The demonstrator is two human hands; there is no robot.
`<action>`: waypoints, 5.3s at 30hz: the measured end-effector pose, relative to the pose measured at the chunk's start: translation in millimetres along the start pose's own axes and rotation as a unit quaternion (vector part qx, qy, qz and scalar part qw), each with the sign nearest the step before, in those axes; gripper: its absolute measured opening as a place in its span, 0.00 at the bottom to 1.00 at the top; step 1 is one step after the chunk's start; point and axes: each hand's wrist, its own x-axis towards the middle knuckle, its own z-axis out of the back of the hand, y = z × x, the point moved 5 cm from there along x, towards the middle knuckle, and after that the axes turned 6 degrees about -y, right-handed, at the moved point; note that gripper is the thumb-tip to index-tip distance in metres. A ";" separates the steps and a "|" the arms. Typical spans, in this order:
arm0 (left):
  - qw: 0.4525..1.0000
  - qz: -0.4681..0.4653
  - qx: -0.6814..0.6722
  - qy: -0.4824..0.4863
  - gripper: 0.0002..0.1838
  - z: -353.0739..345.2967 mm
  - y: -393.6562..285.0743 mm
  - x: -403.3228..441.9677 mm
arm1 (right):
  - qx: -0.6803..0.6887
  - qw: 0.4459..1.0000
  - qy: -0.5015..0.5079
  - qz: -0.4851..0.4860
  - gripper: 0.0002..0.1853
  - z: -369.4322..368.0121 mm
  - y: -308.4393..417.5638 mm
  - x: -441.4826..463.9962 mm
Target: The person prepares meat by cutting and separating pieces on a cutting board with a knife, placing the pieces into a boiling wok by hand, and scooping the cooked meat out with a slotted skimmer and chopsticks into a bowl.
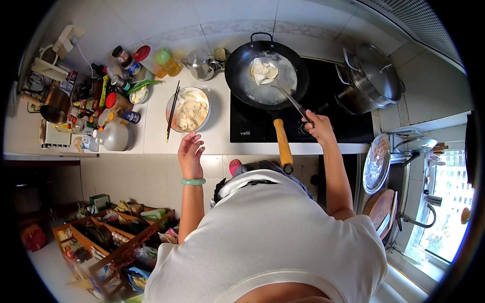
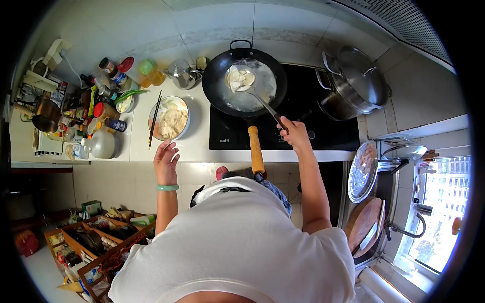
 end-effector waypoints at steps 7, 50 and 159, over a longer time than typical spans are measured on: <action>1.000 -0.006 0.006 0.006 0.16 -1.2 -0.5 -1.4 | 0.024 1.000 0.004 0.004 0.18 -2.1 -6.8 0.6; 0.999 0.030 0.002 0.033 0.14 -12.3 12.3 -1.5 | -0.054 0.979 -0.114 0.159 0.18 16.4 -3.8 16.8; 0.999 0.020 -0.029 -0.004 0.13 -1.2 10.9 4.5 | -0.277 0.955 -0.009 0.105 0.22 -33.0 36.9 67.7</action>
